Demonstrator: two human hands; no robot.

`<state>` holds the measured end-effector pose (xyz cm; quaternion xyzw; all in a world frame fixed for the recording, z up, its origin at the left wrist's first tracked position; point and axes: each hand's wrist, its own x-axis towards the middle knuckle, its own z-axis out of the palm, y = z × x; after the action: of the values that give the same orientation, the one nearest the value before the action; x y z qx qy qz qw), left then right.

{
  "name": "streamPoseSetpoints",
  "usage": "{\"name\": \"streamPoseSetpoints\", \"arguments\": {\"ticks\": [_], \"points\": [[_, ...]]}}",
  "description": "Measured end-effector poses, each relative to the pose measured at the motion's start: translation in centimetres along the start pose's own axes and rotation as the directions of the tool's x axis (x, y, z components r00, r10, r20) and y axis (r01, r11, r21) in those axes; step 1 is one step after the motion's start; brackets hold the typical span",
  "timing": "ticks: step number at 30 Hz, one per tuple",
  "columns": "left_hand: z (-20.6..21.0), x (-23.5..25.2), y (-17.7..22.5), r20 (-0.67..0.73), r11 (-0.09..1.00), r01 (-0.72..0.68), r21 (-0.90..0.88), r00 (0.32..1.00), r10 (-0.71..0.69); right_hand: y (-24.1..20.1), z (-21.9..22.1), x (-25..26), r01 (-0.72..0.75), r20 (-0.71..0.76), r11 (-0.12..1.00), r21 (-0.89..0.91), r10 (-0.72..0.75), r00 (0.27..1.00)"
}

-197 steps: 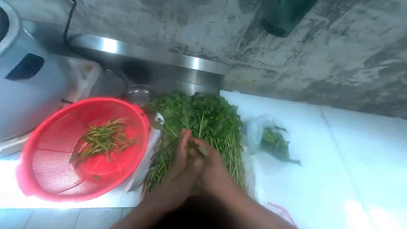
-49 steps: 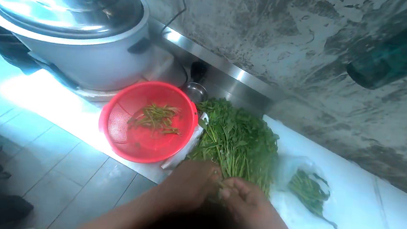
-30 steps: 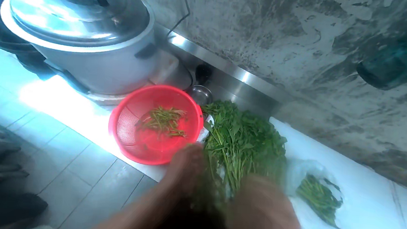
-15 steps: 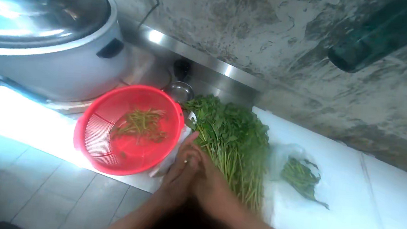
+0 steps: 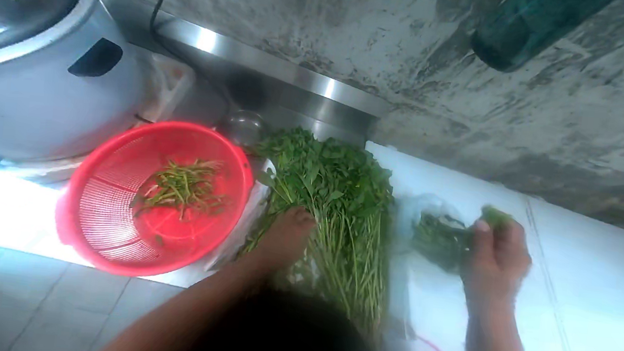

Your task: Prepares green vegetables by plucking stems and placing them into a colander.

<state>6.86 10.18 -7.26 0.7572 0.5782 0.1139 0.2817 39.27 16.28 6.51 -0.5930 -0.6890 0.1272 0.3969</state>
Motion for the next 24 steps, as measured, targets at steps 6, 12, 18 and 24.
{"name": "streamPoseSetpoints", "arguments": {"ticks": [6, 12, 18, 24], "points": [[0.4, 0.6, -0.9, 0.001, 0.961, -0.054, 0.271, 0.998, 0.056, 4.3, 3.6, -2.8, -0.106, 0.253, 0.951, -0.289, 0.183, 0.950], [-2.5, -1.5, 2.2, -0.197, 0.931, -0.291, 0.221, 0.922, 0.334, -5.7, 8.5, -8.4, -0.132, 0.791, 0.989, -0.074, 0.139, 0.596], [-5.0, -4.6, 3.8, -0.596, 0.978, -0.150, 0.147, 0.775, 0.208, -6.5, 7.8, -8.3, -0.277, 0.715, 0.953, 0.123, 0.108, 0.691], [-6.3, -8.6, 1.7, -0.834, 0.989, -0.144, -0.016, 0.548, 0.067, -8.3, 5.0, -8.0, -0.308, 0.623, 0.791, 0.529, -0.115, 0.774]]}}
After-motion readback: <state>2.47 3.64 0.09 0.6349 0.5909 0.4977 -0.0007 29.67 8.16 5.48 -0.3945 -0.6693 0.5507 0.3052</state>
